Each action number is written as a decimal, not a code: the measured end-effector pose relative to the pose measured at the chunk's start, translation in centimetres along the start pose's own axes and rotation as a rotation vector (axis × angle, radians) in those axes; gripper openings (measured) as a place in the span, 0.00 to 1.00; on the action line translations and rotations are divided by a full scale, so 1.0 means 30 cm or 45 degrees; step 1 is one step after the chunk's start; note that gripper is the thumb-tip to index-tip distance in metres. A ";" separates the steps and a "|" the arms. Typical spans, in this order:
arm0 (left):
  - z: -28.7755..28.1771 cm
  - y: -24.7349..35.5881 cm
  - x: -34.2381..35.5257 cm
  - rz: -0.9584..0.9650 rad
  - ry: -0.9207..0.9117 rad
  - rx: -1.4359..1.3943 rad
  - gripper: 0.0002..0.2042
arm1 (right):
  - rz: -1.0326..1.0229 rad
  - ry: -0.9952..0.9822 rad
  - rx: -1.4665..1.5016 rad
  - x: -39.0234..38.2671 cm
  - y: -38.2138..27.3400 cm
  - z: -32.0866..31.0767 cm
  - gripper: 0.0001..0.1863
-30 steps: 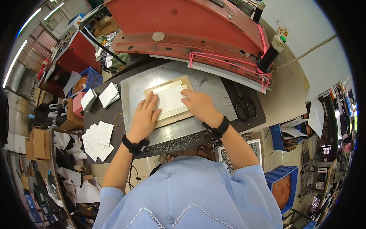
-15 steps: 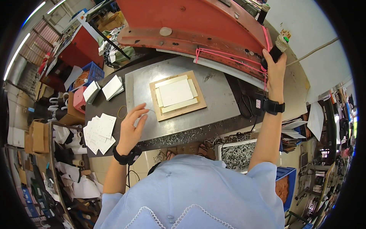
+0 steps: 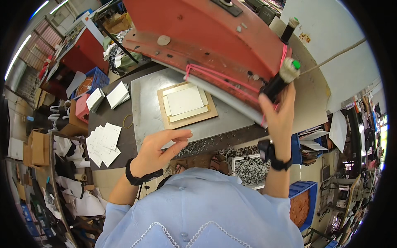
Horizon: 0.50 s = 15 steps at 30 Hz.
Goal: The person is using an industrial clicker press or similar swing-arm cutting machine to apply pressure to leather or paper materials aligned in a wooden frame.
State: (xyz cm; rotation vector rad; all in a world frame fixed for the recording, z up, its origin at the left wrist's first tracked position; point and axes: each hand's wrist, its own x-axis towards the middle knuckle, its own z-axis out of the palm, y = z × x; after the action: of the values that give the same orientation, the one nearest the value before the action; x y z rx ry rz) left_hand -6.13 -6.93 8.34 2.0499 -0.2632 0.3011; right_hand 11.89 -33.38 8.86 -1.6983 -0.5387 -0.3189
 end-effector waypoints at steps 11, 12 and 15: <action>-0.010 0.195 0.142 0.229 0.037 -0.150 0.45 | -0.012 0.253 -0.120 0.218 0.028 -0.303 0.27; -0.003 0.179 0.139 0.271 0.017 -0.265 0.48 | -0.001 0.281 -0.069 0.253 0.032 -0.288 0.27; -0.008 0.175 0.068 0.174 0.151 -0.874 0.43 | 0.113 0.039 0.241 0.299 0.018 -0.178 0.30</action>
State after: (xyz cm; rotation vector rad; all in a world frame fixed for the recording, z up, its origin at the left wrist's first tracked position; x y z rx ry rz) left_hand -5.86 -9.33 13.44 1.3356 -0.3747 0.3555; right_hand 20.28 -37.09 13.89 -1.5263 -0.4548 -0.2225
